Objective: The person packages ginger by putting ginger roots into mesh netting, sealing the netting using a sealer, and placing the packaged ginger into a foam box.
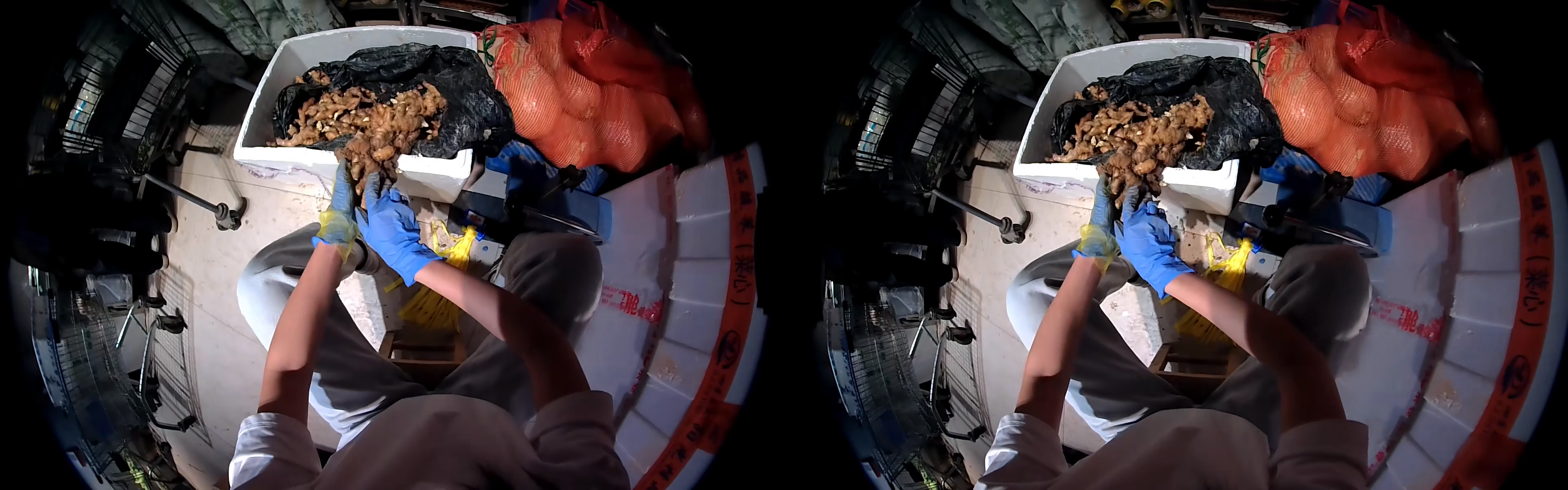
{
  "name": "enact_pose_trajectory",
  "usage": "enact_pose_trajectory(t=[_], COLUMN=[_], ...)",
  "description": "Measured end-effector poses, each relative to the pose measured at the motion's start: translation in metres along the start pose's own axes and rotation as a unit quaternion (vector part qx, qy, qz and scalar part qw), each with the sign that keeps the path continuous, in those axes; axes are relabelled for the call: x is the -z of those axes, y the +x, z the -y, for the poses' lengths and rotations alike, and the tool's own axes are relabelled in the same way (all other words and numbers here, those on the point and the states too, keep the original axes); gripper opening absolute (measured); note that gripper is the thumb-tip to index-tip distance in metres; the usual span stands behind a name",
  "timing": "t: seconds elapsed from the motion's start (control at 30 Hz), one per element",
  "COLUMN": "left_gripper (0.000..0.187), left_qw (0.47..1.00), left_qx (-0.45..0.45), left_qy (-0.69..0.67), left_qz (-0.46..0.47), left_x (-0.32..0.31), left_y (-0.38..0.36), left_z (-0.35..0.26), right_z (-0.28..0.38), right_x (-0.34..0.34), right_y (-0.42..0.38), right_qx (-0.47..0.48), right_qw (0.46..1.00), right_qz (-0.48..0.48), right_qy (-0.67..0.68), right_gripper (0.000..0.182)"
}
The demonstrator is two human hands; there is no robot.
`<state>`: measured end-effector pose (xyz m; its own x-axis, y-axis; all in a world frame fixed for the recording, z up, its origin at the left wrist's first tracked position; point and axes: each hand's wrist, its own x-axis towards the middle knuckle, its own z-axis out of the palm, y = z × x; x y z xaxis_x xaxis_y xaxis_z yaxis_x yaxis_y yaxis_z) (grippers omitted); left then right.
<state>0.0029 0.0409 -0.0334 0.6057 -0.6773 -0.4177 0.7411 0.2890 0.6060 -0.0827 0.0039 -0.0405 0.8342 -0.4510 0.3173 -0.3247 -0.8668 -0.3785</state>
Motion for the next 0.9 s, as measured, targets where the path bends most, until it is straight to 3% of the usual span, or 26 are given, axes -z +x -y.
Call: enact_pose_trajectory(t=[0.07,0.13,0.2,0.27,0.3,0.37,0.4,0.43,0.47,0.53,0.57,0.6,0.67,0.83,0.9], left_gripper=[0.047,0.044,0.035,0.032,0.032,0.031,0.032,0.033,0.035,0.038,0.038,0.038,0.038,0.038,0.038], left_qw=[0.999,0.999,0.947,0.944,0.941,0.928,0.92,0.957,0.982,0.988,0.99,0.991,0.995,0.994,0.99], left_qx=[-0.009,-0.035,-0.175,-0.173,-0.204,-0.254,-0.263,-0.213,-0.16,-0.127,-0.114,-0.101,-0.081,-0.057,-0.07], left_qy=[0.005,0.038,0.269,0.279,0.264,0.255,0.269,0.176,0.08,0.054,0.045,0.036,0.023,0.088,0.122], left_qz=[0.044,0.009,-0.026,-0.009,-0.054,-0.093,-0.106,-0.086,-0.065,-0.07,-0.074,-0.077,-0.054,0.036,0.031], left_x=[0.007,0.016,0.035,0.018,0.016,0.025,0.033,0.034,0.033,0.035,0.04,0.045,0.055,0.042,0.027], left_y=[0.002,0.007,0.023,0.014,0.014,0.018,0.019,0.017,0.015,0.004,0.003,0.004,0.007,-0.009,-0.019], left_z=[-0.002,0.006,0.016,0.012,0.011,0.007,0.004,-0.002,-0.006,-0.009,-0.008,-0.008,-0.009,-0.015,-0.016], right_z=[0.0,-0.006,-0.011,-0.014,-0.016,-0.027,-0.034,-0.043,-0.056,-0.085,-0.09,-0.09,-0.078,-0.064,-0.066], right_x=[0.002,0.007,0.003,0.005,-0.005,0.003,0.01,0.007,-0.017,-0.037,-0.038,-0.041,-0.026,-0.021,-0.021], right_y=[-0.004,-0.006,-0.005,-0.004,-0.004,0.006,0.012,0.017,0.017,0.026,0.028,0.029,0.036,0.052,0.049], right_qx=[0.03,0.041,0.051,0.047,0.052,-0.026,-0.087,-0.185,-0.231,-0.257,-0.327,-0.326,-0.342,-0.368,-0.372], right_qw=[0.999,0.997,0.995,0.993,0.991,0.965,0.935,0.907,0.87,0.778,0.645,0.644,0.538,0.463,0.475], right_qz=[-0.032,-0.021,-0.062,0.003,0.002,0.039,0.036,0.042,-0.05,0.106,0.163,0.164,0.129,0.176,0.187], right_qy=[0.002,0.069,0.066,0.108,0.12,0.258,0.343,0.377,0.432,0.563,0.671,0.673,0.76,0.787,0.775], right_gripper=[0.06,0.059,0.058,0.054,0.051,0.035,0.027,0.018,0.017,0.016,0.021,0.021,0.029,0.053,0.057])
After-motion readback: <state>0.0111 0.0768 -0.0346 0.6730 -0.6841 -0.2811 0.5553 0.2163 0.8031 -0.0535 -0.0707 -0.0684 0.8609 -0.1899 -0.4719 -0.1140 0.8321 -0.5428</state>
